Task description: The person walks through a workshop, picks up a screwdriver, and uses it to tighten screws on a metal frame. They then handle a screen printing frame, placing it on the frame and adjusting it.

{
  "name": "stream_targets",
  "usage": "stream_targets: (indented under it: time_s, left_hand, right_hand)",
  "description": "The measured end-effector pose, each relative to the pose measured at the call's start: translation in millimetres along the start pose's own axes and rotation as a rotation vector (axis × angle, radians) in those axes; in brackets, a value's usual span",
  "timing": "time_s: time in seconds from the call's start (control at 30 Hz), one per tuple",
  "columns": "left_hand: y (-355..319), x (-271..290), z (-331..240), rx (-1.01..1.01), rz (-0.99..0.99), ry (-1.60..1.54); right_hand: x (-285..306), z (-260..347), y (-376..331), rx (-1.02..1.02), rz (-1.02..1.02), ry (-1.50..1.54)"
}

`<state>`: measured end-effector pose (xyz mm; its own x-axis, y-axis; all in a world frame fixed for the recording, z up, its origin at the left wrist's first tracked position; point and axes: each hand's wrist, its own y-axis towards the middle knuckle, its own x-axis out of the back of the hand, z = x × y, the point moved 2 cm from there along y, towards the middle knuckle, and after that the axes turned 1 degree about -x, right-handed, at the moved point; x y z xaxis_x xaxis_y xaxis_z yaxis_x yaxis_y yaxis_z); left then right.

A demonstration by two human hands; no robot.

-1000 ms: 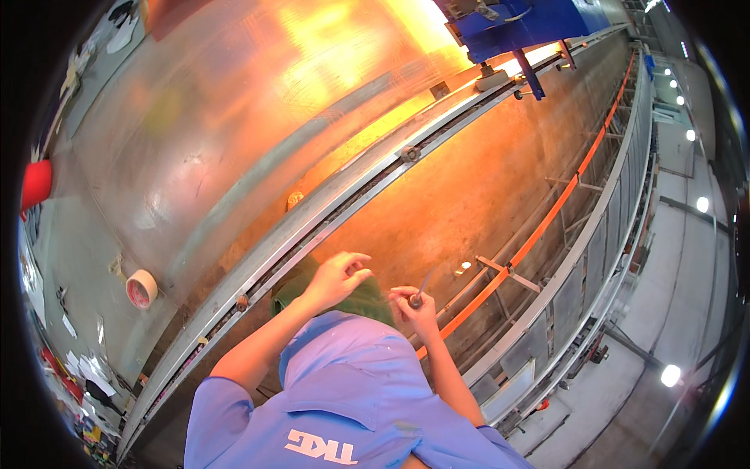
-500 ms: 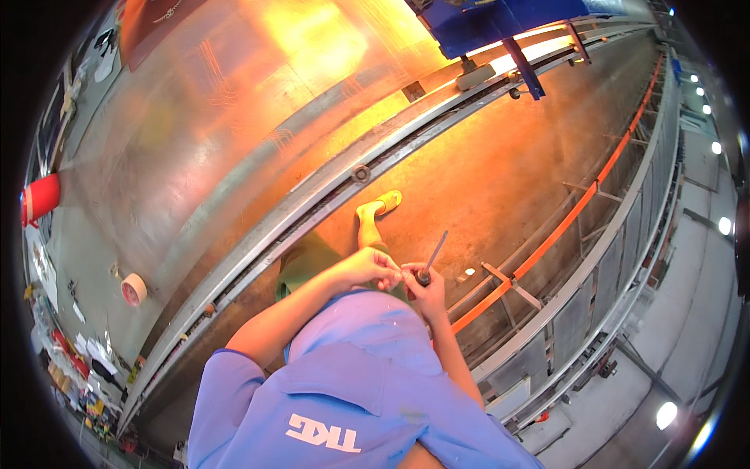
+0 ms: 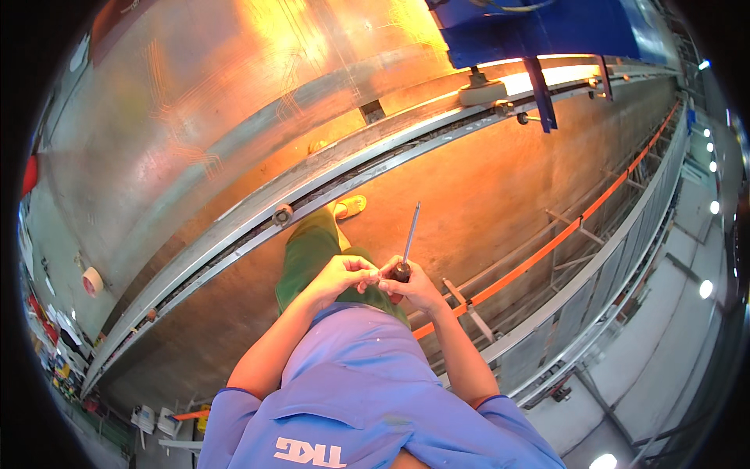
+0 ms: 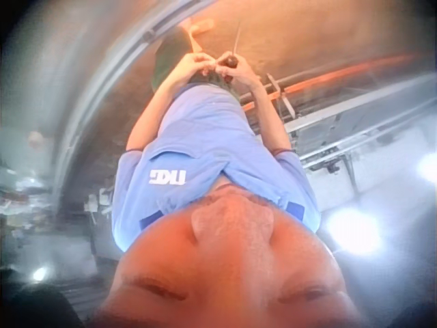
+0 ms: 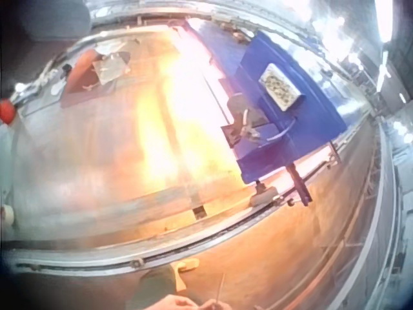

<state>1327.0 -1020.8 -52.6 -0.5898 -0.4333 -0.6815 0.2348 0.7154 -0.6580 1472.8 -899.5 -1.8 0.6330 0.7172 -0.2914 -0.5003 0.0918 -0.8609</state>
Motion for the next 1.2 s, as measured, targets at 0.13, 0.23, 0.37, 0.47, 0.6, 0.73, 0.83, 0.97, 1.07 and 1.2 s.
stream_targets:
  time_s: [0.13, 0.23, 0.37, 0.47, 0.6, 0.73, 0.83, 0.97, 1.07, 1.2]
  left_hand:
    - [24, -12, -22, -0.014, -0.086, -0.179]
    - [40, -19, -45, 0.006, -0.070, -0.303]
    - [54, -23, -67, 0.039, -0.036, -0.315]
    - [58, -24, -78, 0.034, -0.035, -0.313]
    - [65, -21, -86, 0.021, -0.002, -0.432]
    - [70, -28, -98, -0.004, 0.017, -0.468]
    - [71, -34, -106, -0.017, 0.019, -0.454]
    - [76, -36, -102, -0.047, -0.030, -0.403]
    - [83, -37, -90, -0.158, -0.067, -0.312]
    - [93, -51, -82, -0.224, -0.102, -0.282]
  right_hand:
    - [25, 45, 18, -0.055, 0.023, -0.062]
    - [33, 80, 24, -0.063, -0.010, -0.097]
    - [47, 115, 28, -0.132, 0.040, -0.120]
    - [49, 128, 39, -0.141, 0.084, -0.165]
    - [39, 144, 45, -0.106, -0.027, -0.189]
    - [40, 151, 41, -0.086, -0.215, -0.203]
    - [46, 155, 34, -0.162, -0.250, -0.223]
    - [49, 153, 31, -0.110, -0.266, -0.306]
    - [50, 147, 31, 0.117, -0.309, -0.334]
    - [63, 136, 23, 0.105, -0.357, -0.415]
